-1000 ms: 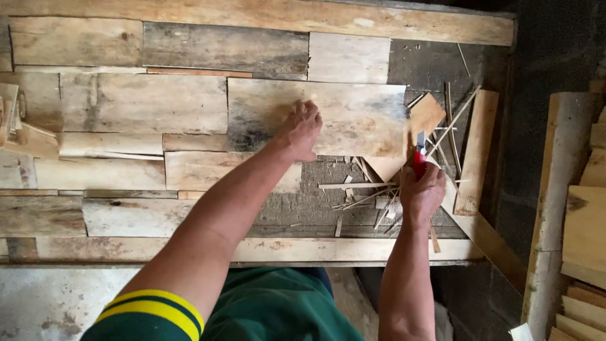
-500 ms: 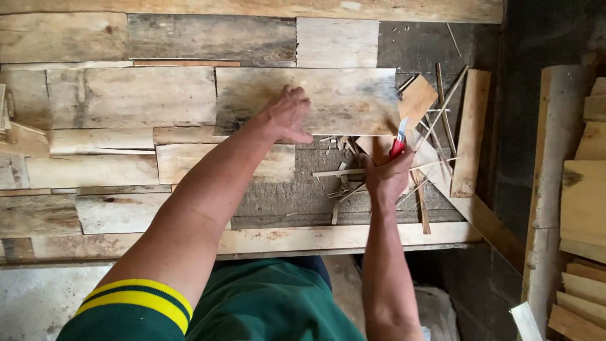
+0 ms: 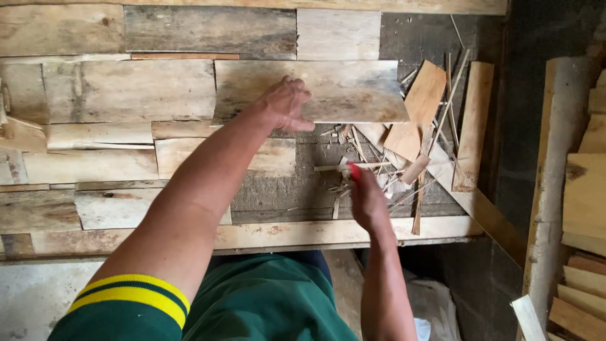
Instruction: Laying out and trimming wood panels to create a textured surface on a low platform.
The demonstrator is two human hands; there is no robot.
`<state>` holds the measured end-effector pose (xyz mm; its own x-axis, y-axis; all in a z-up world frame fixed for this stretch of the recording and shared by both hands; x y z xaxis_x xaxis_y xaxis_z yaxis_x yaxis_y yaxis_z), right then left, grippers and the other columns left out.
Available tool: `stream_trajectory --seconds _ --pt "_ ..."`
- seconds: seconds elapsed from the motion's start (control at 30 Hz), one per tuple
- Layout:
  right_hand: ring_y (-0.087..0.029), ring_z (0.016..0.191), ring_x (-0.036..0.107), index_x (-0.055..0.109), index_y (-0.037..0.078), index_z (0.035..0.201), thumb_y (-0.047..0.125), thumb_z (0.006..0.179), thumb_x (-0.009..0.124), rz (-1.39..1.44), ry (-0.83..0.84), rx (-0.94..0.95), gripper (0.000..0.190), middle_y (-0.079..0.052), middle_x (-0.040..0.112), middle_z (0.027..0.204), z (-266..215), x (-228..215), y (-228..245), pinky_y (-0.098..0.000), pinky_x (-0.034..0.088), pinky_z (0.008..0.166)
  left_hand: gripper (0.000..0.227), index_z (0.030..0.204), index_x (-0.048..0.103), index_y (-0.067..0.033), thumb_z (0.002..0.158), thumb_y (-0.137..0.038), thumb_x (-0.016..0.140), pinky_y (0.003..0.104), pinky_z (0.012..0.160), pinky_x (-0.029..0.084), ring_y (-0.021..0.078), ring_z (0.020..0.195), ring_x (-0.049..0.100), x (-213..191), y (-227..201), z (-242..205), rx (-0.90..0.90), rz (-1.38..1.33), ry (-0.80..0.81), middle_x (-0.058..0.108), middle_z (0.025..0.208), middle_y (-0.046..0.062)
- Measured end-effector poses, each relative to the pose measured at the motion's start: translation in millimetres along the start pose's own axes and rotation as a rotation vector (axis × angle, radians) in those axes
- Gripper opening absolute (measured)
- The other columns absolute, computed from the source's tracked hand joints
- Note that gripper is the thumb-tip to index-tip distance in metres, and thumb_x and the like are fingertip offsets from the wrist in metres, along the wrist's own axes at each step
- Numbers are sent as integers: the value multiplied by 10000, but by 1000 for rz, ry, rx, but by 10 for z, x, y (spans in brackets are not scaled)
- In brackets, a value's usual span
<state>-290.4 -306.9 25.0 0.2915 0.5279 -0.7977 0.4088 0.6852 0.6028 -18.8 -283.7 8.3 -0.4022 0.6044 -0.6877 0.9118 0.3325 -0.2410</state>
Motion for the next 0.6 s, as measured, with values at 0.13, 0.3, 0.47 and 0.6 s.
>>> stream_trajectory --seconds 0.13,0.3,0.47,0.6 --pt "-253 606 596 499 105 1476 123 1071 463 -70 96 129 407 -200 660 1184 588 131 427 -367 520 486 998 1568 348 -76 861 -728 617 452 1248 175 358 1459 285 69 78 145 38 -72 -58 346 1550 226" --pt "-256 456 564 286 81 1618 79 1030 416 -43 201 451 602 -354 565 1329 986 282 157 -335 495 339 963 1567 385 -94 861 -705 620 453 1269 218 344 1462 329 25 88 92 15 -98 -78 390 1549 206" --pt "-154 695 663 377 53 1591 39 1025 417 111 -132 277 568 -292 633 1317 774 151 -68 -287 541 524 962 1585 382 -78 882 -698 600 465 1255 282 339 1425 393 13 47 49 14 -64 -34 444 1511 213" --pt "-174 474 622 364 78 1547 -60 943 303 167 -83 575 623 -304 522 1423 604 -74 -107 -257 506 297 976 1555 369 -68 868 -707 636 482 1222 237 378 1438 309 112 91 211 41 -22 -94 367 1527 245"
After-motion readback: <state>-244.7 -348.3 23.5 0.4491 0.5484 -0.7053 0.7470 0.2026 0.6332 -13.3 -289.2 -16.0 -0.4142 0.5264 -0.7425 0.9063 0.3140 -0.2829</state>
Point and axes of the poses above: each hand's wrist, its own z-axis towards the middle knuckle, its own x-axis out of the palm, y = z × x, the point moved 10 cm from there along z, towards the middle knuckle
